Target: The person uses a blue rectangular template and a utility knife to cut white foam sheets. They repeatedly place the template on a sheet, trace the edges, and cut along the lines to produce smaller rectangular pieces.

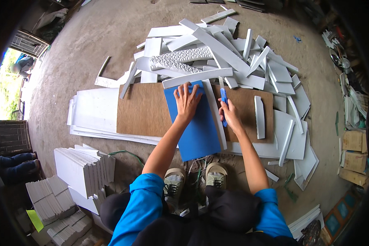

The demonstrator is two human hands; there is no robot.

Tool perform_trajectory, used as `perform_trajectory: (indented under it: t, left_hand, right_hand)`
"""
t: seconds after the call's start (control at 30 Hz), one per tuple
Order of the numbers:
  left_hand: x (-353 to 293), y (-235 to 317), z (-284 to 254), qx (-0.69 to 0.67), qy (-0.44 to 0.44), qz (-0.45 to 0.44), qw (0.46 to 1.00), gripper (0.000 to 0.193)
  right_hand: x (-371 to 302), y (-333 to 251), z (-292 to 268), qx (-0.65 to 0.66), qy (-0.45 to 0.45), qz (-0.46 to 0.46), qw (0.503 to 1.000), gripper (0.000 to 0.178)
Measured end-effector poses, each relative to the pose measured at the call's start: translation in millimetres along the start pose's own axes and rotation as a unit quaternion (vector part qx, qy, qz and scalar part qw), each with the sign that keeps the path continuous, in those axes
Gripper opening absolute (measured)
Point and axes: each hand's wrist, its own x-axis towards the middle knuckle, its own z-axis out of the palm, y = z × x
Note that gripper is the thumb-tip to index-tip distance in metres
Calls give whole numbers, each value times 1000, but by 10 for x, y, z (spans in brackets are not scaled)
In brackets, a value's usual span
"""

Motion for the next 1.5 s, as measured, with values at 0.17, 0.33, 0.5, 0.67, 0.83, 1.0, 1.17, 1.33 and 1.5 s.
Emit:
perform_trajectory:
  t: [0.17, 0.33, 0.5, 0.67, 0.83, 1.0, 1.17, 1.33, 1.5]
  left_hand:
    - [-59, 128, -218, -45, -191, 5, 981, 91]
    - [-93, 146, -255, -23, -329, 42, 943, 141]
    - [-92, 159, -195, -26, -367, 26, 930, 144]
    - [-88, 115, -183, -55, -408, 5, 911, 146]
    - [-91, 89, -191, -72, -422, -3, 904, 148]
    - [-96, 117, -155, -64, -411, -2, 909, 149]
    - [-97, 133, -151, -56, -409, -12, 911, 150]
    - [-90, 161, -178, -44, -417, -29, 907, 149]
    - [-93, 195, -189, -44, -413, -31, 909, 148]
  right_hand:
    - [124, -91, 92, -257, 116, 7, 959, 52]
    - [312, -44, 228, -326, 152, -67, 931, 48]
    - [370, -1, 347, -343, 97, -113, 928, 35]
    - [458, -155, 452, -313, 36, -76, 946, 28]
    - [559, -251, 539, -351, 53, -64, 932, 32]
    - [674, -292, 493, -361, 24, -64, 930, 30]
    - [484, -542, 377, -329, -57, 80, 939, 26]
    - [-766, 271, 72, -348, -66, -14, 935, 27]
    - [-1517, 471, -44, -371, -72, 10, 926, 25]
